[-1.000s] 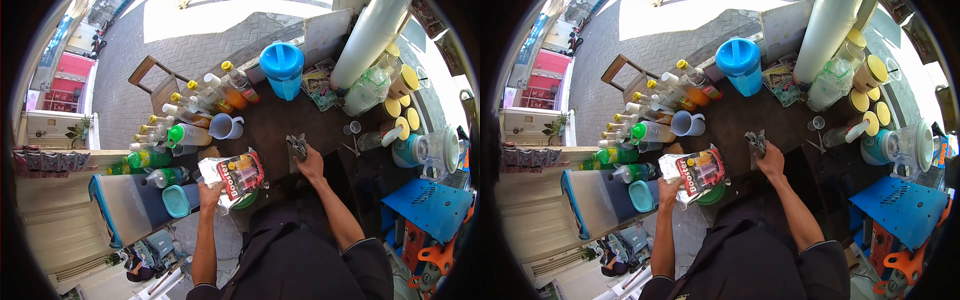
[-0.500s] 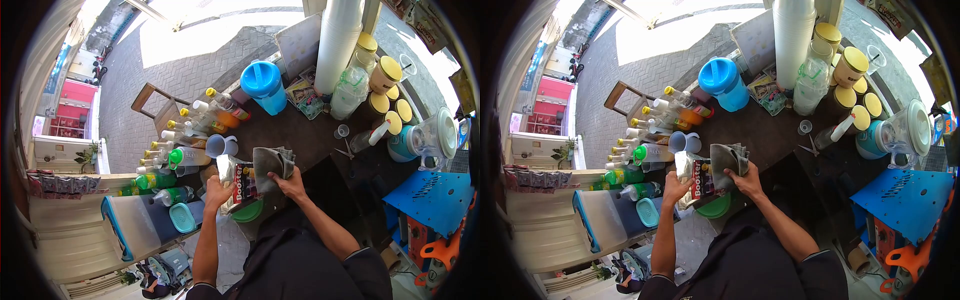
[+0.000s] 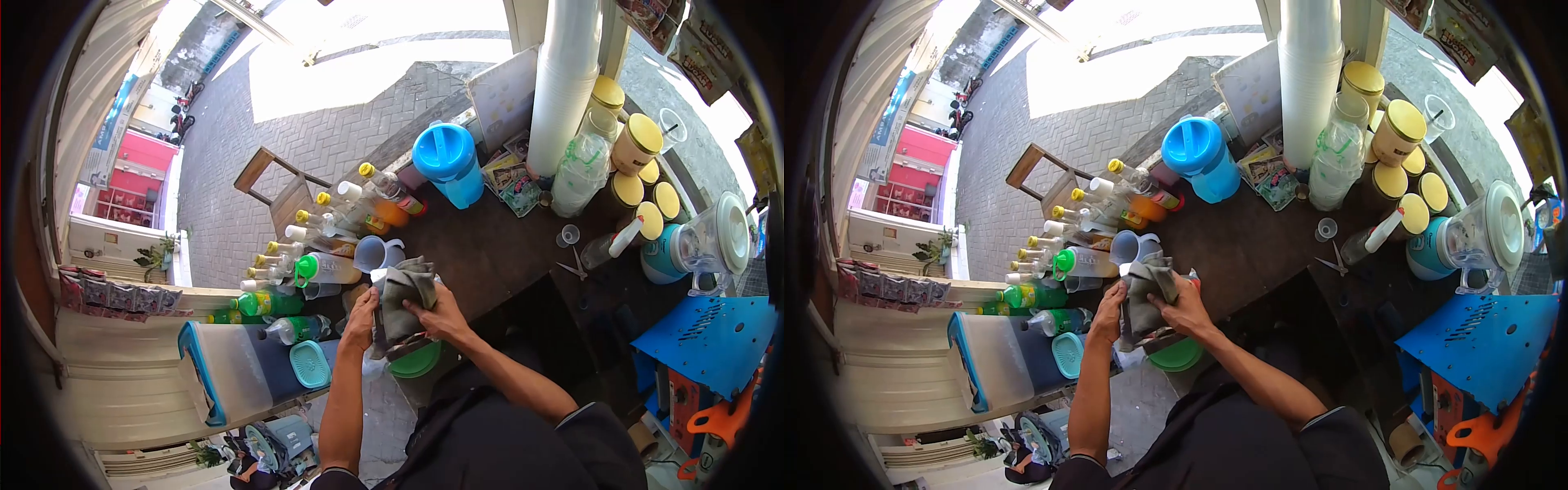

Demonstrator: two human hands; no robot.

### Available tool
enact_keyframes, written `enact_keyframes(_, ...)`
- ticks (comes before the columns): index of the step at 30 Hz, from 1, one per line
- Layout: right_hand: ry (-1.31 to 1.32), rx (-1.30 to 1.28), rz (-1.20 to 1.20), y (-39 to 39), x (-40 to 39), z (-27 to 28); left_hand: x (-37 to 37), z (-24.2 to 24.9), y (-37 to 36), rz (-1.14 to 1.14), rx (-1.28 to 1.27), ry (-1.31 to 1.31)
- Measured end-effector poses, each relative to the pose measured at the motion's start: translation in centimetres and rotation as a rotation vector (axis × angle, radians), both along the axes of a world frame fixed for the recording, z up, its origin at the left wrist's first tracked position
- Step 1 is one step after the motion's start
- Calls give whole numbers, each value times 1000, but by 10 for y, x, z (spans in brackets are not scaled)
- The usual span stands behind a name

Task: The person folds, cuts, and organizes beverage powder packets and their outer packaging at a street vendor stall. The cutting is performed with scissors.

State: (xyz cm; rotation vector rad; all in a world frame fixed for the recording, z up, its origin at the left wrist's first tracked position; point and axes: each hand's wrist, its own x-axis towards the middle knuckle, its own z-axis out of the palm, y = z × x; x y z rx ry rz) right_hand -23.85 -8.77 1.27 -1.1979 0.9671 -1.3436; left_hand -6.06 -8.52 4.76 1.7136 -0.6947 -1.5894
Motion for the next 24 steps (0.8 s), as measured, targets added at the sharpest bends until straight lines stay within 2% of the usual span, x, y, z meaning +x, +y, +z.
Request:
enact_keyframes(1, -4, -8, 6, 0, -1, 1, 2, -2, 2, 6, -8, -4)
enact_keyframes(3, 225, 255, -29, -2, -21, -2, 8, -9, 5, -3, -74, -9)
enact_keyframes(5, 425, 418, -66, -5, -29, -10, 5, -1, 2, -95, -39, 126)
enact_keyframes(6, 370, 383, -57, -1, -23, -16, 1, -1, 2, -125, -50, 146)
enact_keyframes(8, 194, 193, -12, 5, -1, -30, 9, -34, 3, -200, -136, -58)
enact_keyframes(9, 57, 111, 79, 7, -1, -18, 7, -22, 0, -148, -110, 25)
enact_keyframes(10, -53, 219, 112, 10, -6, 0, 4, -10, 1, -101, -74, 116)
enact_keyframes(11, -156, 335, 143, 14, -12, 13, 15, -18, 0, -185, -119, 99)
enact_keyframes(12, -105, 332, 109, 12, -18, 13, 26, -30, -4, -274, -161, 82)
enact_keyframes(14, -33, 415, -32, 9, -37, -4, 22, -34, -9, -191, -139, 5)
enact_keyframes(15, -11, 495, -135, 7, -46, -21, 19, -31, -8, -238, -201, -85)
enact_keyframes(16, 9, 470, -137, 4, -56, -36, 18, -30, -9, -284, -262, -176)
enact_keyframes(17, 3, 518, -210, -2, -68, -54, 24, -43, -11, -325, -271, -316)
enact_keyframes(18, 3, 572, -281, -5, -77, -68, 23, -37, -9, -311, -293, -293)
enact_keyframes(19, 29, 548, -281, -10, -83, -76, 19, -25, -6, -373, -286, -394)
enact_keyframes(20, -44, 530, -313, -15, -89, -84, 20, -18, -5, -434, -274, -500)
enact_keyframes(22, -89, 503, -337, -22, -97, -107, 32, -36, 2, -416, -337, -478)
enact_keyframes(23, 299, 594, -495, -26, -98, -126, 38, -36, 5, -477, -360, -485)
enact_keyframes(24, 693, 673, -650, -24, -93, -98, 37, -26, 10, -539, -376, -491)
